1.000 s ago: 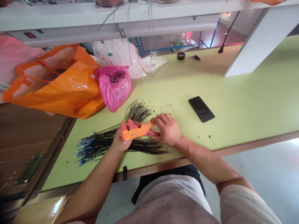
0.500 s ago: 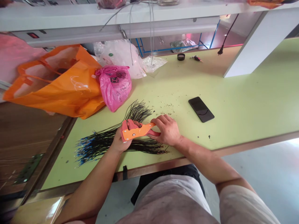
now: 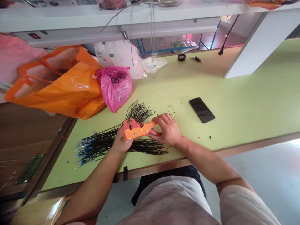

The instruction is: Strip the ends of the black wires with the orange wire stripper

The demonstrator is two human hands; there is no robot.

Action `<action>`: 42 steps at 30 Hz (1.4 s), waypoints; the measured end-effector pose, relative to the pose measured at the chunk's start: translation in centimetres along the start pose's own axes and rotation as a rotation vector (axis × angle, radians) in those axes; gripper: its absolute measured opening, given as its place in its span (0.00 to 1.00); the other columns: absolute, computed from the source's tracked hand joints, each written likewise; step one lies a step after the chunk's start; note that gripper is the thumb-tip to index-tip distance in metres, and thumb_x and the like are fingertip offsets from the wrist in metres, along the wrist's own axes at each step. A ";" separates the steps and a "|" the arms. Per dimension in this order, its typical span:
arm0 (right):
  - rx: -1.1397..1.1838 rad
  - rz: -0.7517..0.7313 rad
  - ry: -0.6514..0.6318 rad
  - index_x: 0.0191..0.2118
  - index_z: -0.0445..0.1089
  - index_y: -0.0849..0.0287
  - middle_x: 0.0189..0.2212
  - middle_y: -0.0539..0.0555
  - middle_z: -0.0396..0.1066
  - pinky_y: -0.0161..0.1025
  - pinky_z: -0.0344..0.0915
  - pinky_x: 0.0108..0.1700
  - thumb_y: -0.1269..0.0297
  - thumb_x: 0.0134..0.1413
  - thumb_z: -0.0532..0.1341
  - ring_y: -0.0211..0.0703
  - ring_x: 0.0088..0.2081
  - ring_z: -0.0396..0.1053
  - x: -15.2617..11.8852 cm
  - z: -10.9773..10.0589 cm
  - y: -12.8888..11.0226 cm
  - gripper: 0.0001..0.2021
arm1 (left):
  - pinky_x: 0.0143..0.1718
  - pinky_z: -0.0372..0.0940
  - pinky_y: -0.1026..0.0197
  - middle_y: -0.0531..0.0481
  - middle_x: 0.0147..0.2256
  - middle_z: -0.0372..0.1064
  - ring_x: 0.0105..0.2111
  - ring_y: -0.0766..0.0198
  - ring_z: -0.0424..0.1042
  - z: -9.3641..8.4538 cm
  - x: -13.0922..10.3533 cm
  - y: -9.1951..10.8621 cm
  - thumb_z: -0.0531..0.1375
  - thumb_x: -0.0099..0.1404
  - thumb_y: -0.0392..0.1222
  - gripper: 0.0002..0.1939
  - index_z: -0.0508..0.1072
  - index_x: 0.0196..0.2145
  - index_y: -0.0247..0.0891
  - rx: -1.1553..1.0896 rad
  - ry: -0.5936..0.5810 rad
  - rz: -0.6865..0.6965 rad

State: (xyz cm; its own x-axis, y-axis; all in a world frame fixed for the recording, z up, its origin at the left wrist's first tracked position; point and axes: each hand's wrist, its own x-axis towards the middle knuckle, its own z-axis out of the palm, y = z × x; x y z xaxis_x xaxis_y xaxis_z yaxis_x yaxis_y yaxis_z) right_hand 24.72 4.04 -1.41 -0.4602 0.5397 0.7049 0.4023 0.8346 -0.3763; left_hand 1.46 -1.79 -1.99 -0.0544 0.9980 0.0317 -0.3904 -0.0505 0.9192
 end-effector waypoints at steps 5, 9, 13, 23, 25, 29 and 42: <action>0.041 0.016 -0.029 0.58 0.75 0.56 0.48 0.62 0.77 0.55 0.76 0.53 0.39 0.69 0.66 0.55 0.50 0.73 0.0 -0.1 0.3 0.26 | 0.45 0.79 0.53 0.46 0.35 0.82 0.37 0.55 0.82 0.2 0.1 0.3 0.83 0.52 0.56 0.22 0.83 0.34 0.38 0.080 -0.006 0.045; 0.041 -0.010 -0.014 0.59 0.75 0.56 0.48 0.61 0.75 0.54 0.76 0.52 0.40 0.67 0.69 0.55 0.50 0.72 -0.1 0.0 0.3 0.27 | 0.41 0.78 0.57 0.46 0.35 0.83 0.37 0.55 0.83 0.8 0.0 0.8 0.84 0.47 0.53 0.24 0.84 0.35 0.37 0.086 0.050 0.012; 0.026 0.034 -0.033 0.60 0.75 0.54 0.48 0.61 0.75 0.57 0.76 0.55 0.39 0.66 0.69 0.57 0.52 0.72 -0.1 0.1 0.2 0.27 | 0.39 0.77 0.59 0.48 0.33 0.82 0.35 0.58 0.81 0.9 0.1 0.7 0.84 0.48 0.54 0.24 0.83 0.33 0.37 0.084 0.088 0.023; 0.056 0.064 -0.084 0.60 0.75 0.56 0.49 0.62 0.77 0.55 0.77 0.52 0.36 0.68 0.66 0.55 0.49 0.73 -0.3 0.1 0.1 0.30 | 0.39 0.77 0.58 0.44 0.35 0.82 0.37 0.56 0.81 0.7 0.1 0.9 0.85 0.47 0.52 0.24 0.84 0.34 0.37 0.086 0.060 0.033; 0.049 0.072 -0.088 0.60 0.76 0.56 0.48 0.62 0.77 0.55 0.77 0.52 0.36 0.67 0.66 0.55 0.48 0.73 -0.3 0.1 0.0 0.30 | 0.40 0.78 0.57 0.43 0.36 0.82 0.37 0.55 0.81 0.7 0.1 0.9 0.85 0.46 0.52 0.24 0.84 0.34 0.37 0.077 0.051 0.027; 0.046 0.108 -0.113 0.59 0.76 0.56 0.48 0.61 0.77 0.54 0.77 0.50 0.34 0.66 0.67 0.54 0.47 0.73 -0.2 0.0 -0.1 0.31 | 0.40 0.79 0.56 0.44 0.36 0.83 0.34 0.57 0.81 0.6 0.1 1.0 0.85 0.48 0.52 0.22 0.85 0.33 0.38 0.059 0.022 0.029; 0.014 0.079 -0.107 0.56 0.78 0.56 0.44 0.60 0.81 0.50 0.76 0.48 0.34 0.65 0.68 0.51 0.43 0.75 -0.1 -0.3 -0.2 0.30 | 0.41 0.80 0.54 0.47 0.34 0.81 0.34 0.56 0.81 -0.1 0.2 0.1 0.84 0.50 0.54 0.21 0.84 0.33 0.40 0.103 0.009 0.040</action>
State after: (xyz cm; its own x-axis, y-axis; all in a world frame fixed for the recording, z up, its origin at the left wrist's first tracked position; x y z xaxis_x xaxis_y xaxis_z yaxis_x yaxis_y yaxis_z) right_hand 24.89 3.80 -1.25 -0.5094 0.6121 0.6049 0.4301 0.7899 -0.4371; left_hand 1.32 -1.59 -1.93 -0.0766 0.9949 0.0659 -0.2909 -0.0855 0.9529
